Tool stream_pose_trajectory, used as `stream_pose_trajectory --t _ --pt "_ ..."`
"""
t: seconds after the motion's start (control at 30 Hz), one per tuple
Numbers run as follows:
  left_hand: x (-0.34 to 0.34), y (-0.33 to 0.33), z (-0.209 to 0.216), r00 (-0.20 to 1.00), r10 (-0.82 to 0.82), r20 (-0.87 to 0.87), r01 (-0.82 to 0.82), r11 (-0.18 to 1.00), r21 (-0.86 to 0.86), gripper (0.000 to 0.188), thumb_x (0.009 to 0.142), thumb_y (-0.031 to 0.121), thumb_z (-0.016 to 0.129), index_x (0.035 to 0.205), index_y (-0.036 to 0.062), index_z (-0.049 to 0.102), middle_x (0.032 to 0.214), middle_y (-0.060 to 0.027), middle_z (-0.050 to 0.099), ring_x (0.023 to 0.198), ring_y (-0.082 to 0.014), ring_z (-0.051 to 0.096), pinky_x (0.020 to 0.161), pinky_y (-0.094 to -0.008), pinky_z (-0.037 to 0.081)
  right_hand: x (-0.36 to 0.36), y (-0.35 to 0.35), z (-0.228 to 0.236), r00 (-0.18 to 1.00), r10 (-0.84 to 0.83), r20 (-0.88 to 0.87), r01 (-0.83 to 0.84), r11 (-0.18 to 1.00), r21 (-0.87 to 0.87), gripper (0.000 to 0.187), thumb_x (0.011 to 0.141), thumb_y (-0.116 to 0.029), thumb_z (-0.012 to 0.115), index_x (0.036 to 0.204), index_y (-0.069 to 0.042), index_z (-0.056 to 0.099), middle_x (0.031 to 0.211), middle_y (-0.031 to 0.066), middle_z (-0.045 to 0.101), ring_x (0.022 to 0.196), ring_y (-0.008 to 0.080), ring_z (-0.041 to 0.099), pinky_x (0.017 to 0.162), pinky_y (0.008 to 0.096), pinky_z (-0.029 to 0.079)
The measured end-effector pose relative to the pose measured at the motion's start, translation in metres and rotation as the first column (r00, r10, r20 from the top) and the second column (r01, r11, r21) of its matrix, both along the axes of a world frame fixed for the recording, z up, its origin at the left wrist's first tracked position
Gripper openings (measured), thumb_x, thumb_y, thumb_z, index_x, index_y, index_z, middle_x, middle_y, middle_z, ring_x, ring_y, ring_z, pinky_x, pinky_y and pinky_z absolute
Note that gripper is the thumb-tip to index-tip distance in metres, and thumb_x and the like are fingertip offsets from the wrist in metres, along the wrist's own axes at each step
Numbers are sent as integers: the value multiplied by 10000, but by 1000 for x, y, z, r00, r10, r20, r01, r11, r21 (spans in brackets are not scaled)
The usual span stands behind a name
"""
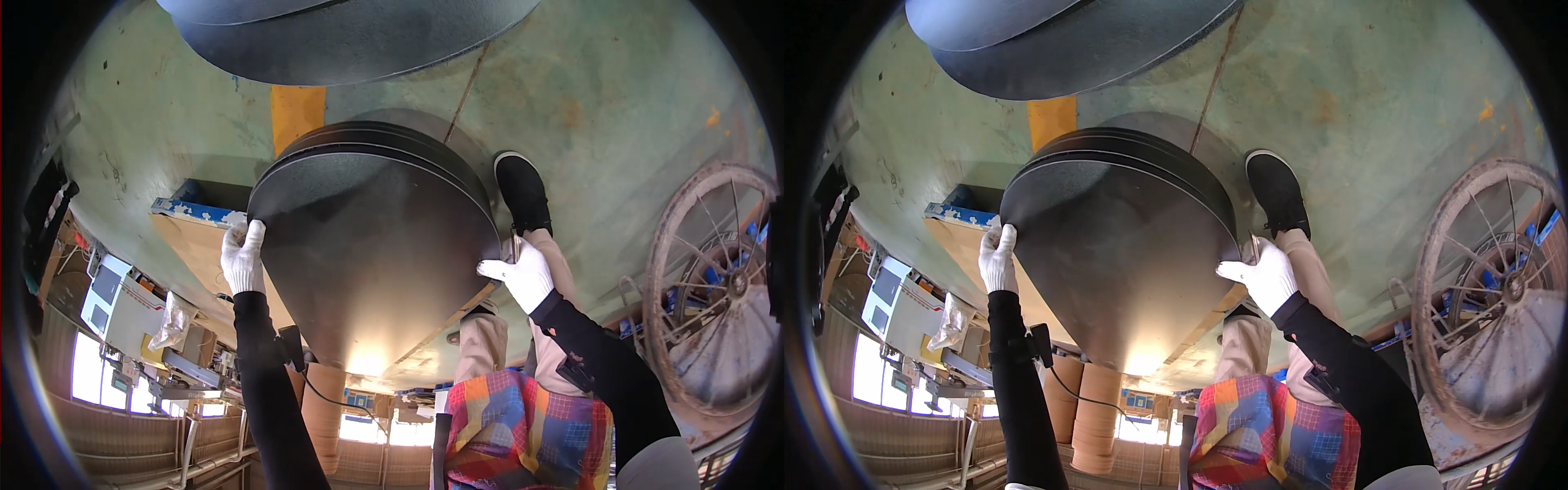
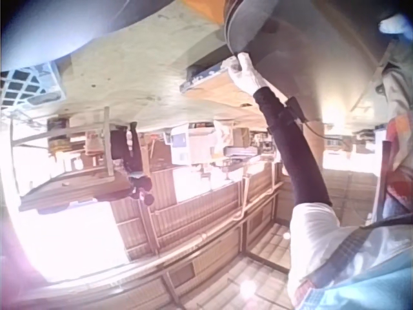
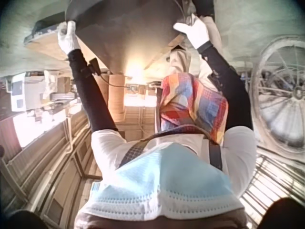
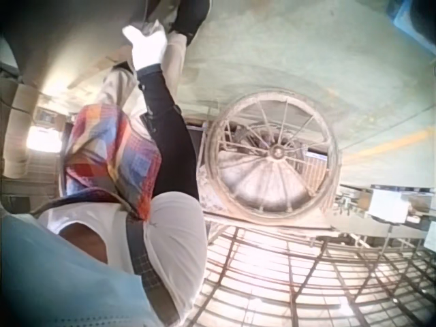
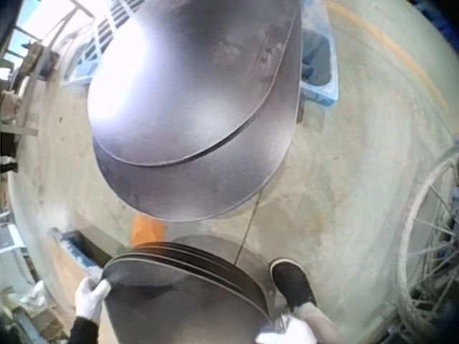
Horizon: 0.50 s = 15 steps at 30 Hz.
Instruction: The recorder is applying a protective or decorative edging/strip to large black furniture panels in a factory setting.
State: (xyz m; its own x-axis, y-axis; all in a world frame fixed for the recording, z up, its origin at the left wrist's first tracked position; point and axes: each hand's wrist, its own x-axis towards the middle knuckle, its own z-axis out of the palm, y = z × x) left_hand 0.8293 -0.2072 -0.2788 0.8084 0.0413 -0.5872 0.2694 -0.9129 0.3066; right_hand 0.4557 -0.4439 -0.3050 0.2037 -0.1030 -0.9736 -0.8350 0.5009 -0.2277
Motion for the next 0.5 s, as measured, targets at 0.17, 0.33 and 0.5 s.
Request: stream_pose_trajectory --t 0.17,0.33,0.5 --pt "1 1 0 1000 0 3 0 1000 4 451 836 307 784 1065 -50 629 955 -59 645 877 -137 575 848 -272 454 1 -1 3 999 44 -7 -44 999 -22 525 680 -370 853 890 44 609 686 84 561 643 184 515 642 339 468" --pt "-1 -4 -2 1000 -28 13 27 997 66 472 836 318 785 1077 -55 627 965 -72 653 888 -147 584 858 -282 461 -8 3 -4 1000 16 -10 -17 999 -50 543 667 -389 857 884 42 608 688 91 564 640 189 513 632 348 461" --pt "3 -2 -1 1000 -14 10 14 999 32 470 844 332 773 1070 -55 632 958 -76 659 874 -144 585 846 -276 462 -3 2 -3 1000 19 -8 -20 999 -41 548 663 -393 858 871 47 604 672 100 556 630 196 508 629 351 460"
